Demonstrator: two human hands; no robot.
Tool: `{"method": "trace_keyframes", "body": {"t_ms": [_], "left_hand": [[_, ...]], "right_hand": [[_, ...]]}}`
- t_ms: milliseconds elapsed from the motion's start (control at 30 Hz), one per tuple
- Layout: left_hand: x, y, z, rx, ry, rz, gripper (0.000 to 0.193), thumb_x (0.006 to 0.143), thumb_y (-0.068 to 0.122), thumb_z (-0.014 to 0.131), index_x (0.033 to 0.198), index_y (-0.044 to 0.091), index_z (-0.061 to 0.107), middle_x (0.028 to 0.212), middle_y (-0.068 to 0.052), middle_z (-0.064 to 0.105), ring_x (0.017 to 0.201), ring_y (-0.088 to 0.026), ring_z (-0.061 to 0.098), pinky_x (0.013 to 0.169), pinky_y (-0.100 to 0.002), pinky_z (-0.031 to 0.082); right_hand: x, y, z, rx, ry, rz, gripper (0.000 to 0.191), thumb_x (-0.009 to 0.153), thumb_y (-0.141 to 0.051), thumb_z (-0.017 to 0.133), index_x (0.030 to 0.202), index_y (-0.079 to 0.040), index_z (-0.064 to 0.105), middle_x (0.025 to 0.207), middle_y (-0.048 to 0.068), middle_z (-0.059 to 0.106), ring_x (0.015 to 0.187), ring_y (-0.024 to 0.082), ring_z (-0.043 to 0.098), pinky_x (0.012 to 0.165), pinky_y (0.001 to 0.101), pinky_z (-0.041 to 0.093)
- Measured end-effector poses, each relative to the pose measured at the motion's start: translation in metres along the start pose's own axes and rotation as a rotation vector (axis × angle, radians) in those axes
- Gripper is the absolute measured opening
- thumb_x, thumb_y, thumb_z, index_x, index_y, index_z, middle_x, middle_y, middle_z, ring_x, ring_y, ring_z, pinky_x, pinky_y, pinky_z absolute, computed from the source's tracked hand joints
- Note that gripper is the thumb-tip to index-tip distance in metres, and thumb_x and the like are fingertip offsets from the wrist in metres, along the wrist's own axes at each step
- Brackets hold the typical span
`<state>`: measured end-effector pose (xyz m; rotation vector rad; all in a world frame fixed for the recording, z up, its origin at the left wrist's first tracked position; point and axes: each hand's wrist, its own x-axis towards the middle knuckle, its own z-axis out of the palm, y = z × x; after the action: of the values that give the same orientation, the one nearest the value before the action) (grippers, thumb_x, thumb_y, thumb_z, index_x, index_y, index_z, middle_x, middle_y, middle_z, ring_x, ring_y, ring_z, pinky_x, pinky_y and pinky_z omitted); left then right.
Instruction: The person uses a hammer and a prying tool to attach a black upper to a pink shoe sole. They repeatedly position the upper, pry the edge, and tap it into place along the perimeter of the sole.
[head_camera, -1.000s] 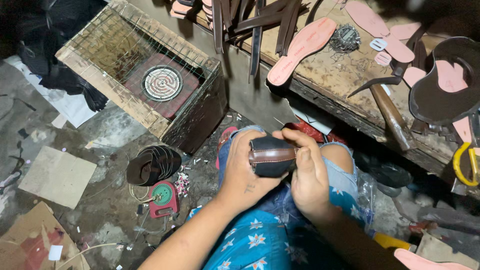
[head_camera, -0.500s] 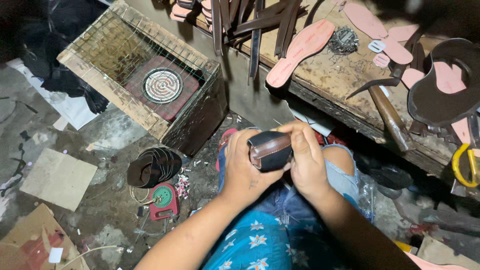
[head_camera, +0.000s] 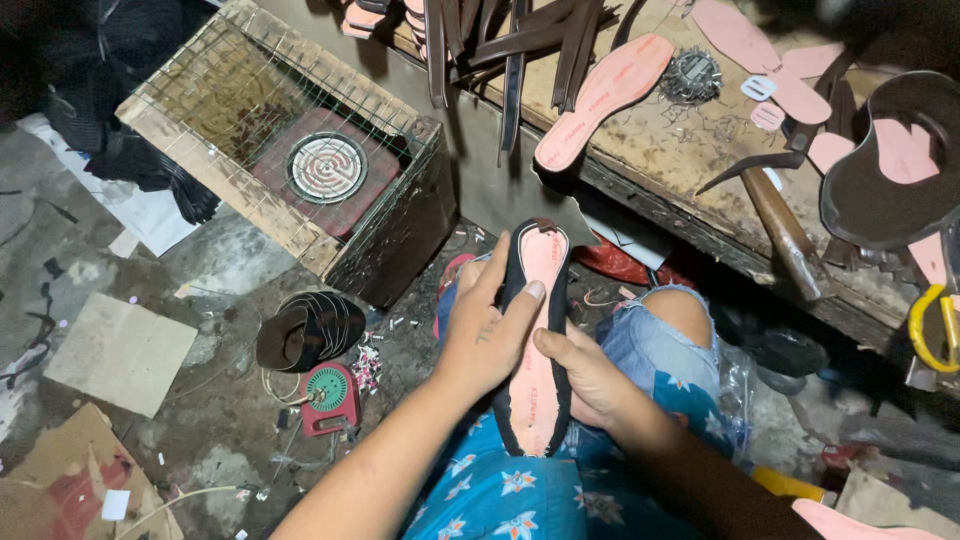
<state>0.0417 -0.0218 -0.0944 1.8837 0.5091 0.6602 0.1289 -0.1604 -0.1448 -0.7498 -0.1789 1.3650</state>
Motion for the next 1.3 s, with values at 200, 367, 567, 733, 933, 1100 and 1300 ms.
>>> {"method": "trace_keyframes", "body": {"t_ms": [200,367,567,733,933,1100,1300], "left_hand": [[0.042,-0.020,-0.016,-0.700,0.032,-0.452,0.045,0.097,0.038,0.056,0.131,0.009,0.064,0.109,-0.010,0.068,0.100,-0.019,0.066,0.090,-0.032,0.054],[0.065,-0.031,-0.040,-1.223,-0.091,-0.776,0.045,0.097,0.050,0.062,0.083,0.007,0.065,0.072,-0.009,0.067,0.062,-0.021,0.066,0.061,-0.036,0.056],[0.074,-0.041,-0.074,-1.187,0.161,-0.540,0.034,0.092,0.039,0.066,0.075,0.010,0.058,0.064,-0.008,0.060,0.054,-0.023,0.063,0.055,-0.038,0.055],[0.092,-0.047,-0.084,-1.043,0.123,-0.206,0.036,0.100,0.036,0.062,0.081,0.006,0.059,0.071,-0.005,0.058,0.061,-0.016,0.059,0.058,-0.032,0.049],[0.102,-0.032,-0.076,-0.725,0.061,-0.265,0.038,0.101,0.039,0.055,0.090,0.003,0.066,0.077,-0.007,0.066,0.069,-0.015,0.064,0.067,-0.028,0.053],[0.103,-0.020,-0.079,-0.786,-0.086,-0.301,0.037,0.099,0.036,0.057,0.091,0.002,0.065,0.079,-0.009,0.067,0.069,-0.017,0.065,0.066,-0.030,0.053],[0.095,-0.019,-0.082,-0.781,-0.192,-0.262,0.028,0.097,0.030,0.061,0.091,0.003,0.062,0.085,-0.010,0.068,0.072,-0.016,0.064,0.066,-0.030,0.052]], "right_hand": [[0.005,0.002,-0.001,-0.227,-0.085,0.025,0.064,0.095,-0.028,0.072,0.146,0.003,0.048,0.125,0.014,0.064,0.111,0.023,0.065,0.095,0.0386,0.055],[-0.036,-0.020,0.007,-1.307,0.130,-0.174,0.051,0.084,-0.026,0.076,0.125,0.000,0.064,0.103,0.009,0.066,0.092,0.024,0.067,0.080,0.0372,0.056],[-0.149,-0.031,-0.046,-1.868,0.640,-0.088,0.051,0.076,-0.038,0.083,0.112,-0.005,0.068,0.099,0.014,0.068,0.094,0.030,0.069,0.085,0.0401,0.056],[-0.165,-0.011,-0.085,-1.661,0.669,0.136,0.050,0.080,-0.037,0.082,0.118,-0.008,0.068,0.104,0.014,0.070,0.097,0.030,0.073,0.086,0.0404,0.057],[-0.158,-0.028,-0.037,-1.314,0.639,0.015,0.051,0.084,-0.037,0.081,0.125,-0.011,0.068,0.110,0.014,0.072,0.100,0.030,0.077,0.089,0.0408,0.059],[-0.094,-0.047,0.024,-1.286,0.063,-0.108,0.058,0.087,-0.028,0.061,0.141,-0.010,0.053,0.127,0.014,0.060,0.121,0.027,0.060,0.104,0.0402,0.049],[-0.049,-0.043,0.099,-1.196,-0.253,-0.221,0.063,0.096,-0.016,0.061,0.150,0.010,0.043,0.154,0.026,0.045,0.143,0.039,0.038,0.112,0.0449,0.025]]}}
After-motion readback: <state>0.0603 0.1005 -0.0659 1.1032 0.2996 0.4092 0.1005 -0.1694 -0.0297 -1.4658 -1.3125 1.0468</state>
